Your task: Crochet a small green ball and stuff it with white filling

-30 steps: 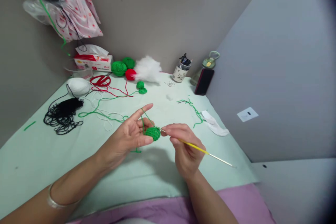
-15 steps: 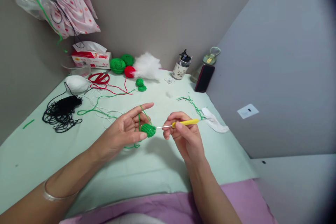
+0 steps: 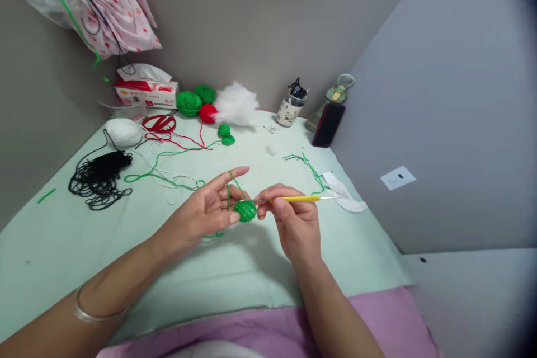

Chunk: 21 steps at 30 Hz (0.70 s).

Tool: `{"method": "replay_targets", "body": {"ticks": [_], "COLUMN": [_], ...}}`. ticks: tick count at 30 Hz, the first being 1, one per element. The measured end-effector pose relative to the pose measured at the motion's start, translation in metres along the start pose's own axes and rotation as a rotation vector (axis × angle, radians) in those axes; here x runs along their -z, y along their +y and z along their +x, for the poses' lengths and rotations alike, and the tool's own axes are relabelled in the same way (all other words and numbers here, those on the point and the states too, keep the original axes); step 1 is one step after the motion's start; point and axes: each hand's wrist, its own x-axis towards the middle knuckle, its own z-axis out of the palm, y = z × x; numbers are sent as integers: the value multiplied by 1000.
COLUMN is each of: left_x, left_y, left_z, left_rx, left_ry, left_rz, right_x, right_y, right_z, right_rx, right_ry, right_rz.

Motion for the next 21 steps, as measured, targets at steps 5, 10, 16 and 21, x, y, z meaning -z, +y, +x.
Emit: {"method": "replay_targets", "body": {"ticks": [5,10,16,21], "left_x": [-6,-18,-22,-20], "left_y": [-2,-6,-5,-3], "left_z": [-1,-1,0,-1], "left_rx": [-11,-12,-7,-22], "left_ry": [42,144,120,104], "left_rz": [19,24,-108,-86], "right_x": [-4,-10,-7,-3], "right_y": [0,3,-4,-6], "right_z": [-5,-16,-6,0], "right_rx": [195,664,362,276], "right_ry": [8,95,33,-40], "right_rz": [-345,-889,-503,-313]}}
